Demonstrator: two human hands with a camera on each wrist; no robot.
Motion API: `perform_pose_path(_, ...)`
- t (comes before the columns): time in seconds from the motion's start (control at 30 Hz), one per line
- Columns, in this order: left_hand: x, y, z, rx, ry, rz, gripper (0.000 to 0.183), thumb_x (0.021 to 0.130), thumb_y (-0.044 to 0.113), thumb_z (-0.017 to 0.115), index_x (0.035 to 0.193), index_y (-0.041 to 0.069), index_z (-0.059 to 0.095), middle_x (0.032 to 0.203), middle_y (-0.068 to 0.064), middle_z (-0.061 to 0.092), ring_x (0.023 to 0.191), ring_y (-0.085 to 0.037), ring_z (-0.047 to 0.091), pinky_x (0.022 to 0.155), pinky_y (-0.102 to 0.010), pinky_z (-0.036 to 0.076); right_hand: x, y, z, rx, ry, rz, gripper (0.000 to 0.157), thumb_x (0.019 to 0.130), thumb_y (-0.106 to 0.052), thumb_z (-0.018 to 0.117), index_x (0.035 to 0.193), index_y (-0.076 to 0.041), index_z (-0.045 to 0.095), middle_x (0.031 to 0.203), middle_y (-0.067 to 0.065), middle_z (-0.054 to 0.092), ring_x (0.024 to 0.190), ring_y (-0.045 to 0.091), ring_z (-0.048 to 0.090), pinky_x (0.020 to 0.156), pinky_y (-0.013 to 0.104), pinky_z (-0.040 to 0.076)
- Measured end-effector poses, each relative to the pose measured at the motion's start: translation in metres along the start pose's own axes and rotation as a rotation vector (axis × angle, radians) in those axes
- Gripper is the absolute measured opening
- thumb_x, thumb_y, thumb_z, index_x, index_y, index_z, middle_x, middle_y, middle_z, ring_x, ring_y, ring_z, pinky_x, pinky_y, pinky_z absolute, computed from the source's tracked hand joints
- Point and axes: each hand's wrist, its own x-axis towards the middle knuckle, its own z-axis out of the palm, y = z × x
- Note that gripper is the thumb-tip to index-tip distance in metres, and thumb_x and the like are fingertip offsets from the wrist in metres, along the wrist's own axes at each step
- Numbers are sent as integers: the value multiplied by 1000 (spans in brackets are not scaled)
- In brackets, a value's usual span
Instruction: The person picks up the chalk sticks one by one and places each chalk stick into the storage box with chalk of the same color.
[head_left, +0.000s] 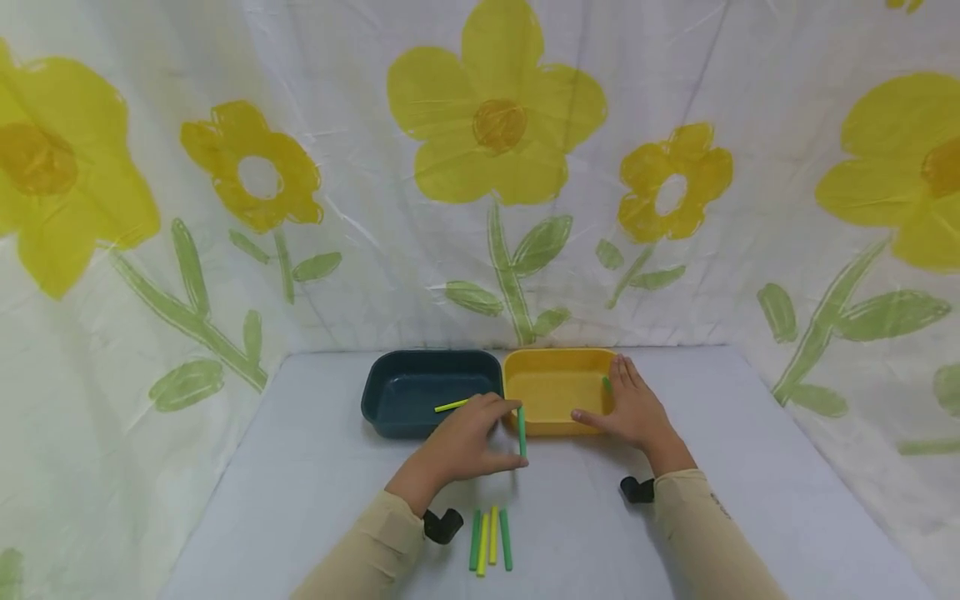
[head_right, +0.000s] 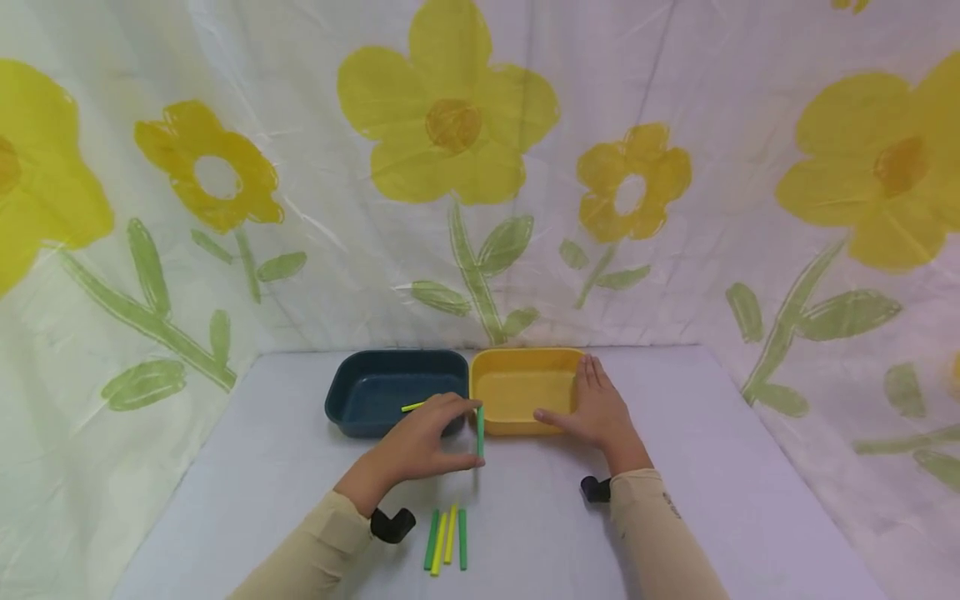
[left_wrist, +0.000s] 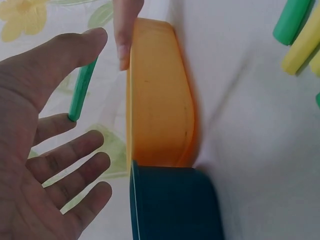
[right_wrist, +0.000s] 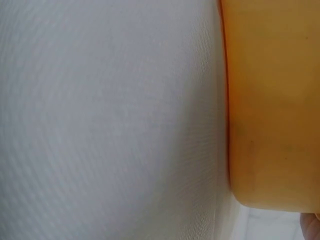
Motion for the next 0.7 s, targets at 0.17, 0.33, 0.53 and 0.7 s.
perform_pose_path(0.17, 7, -3, 1, 10, 2, -20, 79, 77, 60, 75, 141, 18, 53, 115, 9, 59, 104, -11, 52, 94, -32, 51, 0, 0, 1, -21, 1, 2, 134, 72, -92, 44, 155, 1, -5, 164, 19, -4, 153, 34, -2, 121, 57, 16)
perform_pose_path(0.33, 12, -4, 1, 5, -28, -30, 79, 78, 60, 75, 141, 18, 54, 116, 8, 59, 105, -12, 54, 94, -32, 51, 0, -1, 1, -27, 0, -1, 134, 72, -92, 43, 155, 2, -3, 164, 20, -3, 153, 35, -1, 121, 56, 16)
perform_pose_path(0.53, 21, -4, -1, -23, -43, -30, 77, 78, 56, 77, 140, 17, 54, 117, 4, 61, 105, -17, 56, 93, -32, 51, -1, -3, 0, -15, -5, -4, 134, 73, -91, 46, 155, 3, -2, 164, 21, -3, 153, 35, -1, 121, 56, 15)
perform_pose_path(0.7, 29, -5, -2, -29, -60, -46, 78, 78, 56, 77, 141, 18, 53, 127, 0, 60, 114, -17, 56, 98, -36, 50, 0, -2, -1, -25, 0, -9, 133, 73, -91, 44, 155, 4, 0, 164, 20, -3, 153, 35, -1, 122, 55, 14)
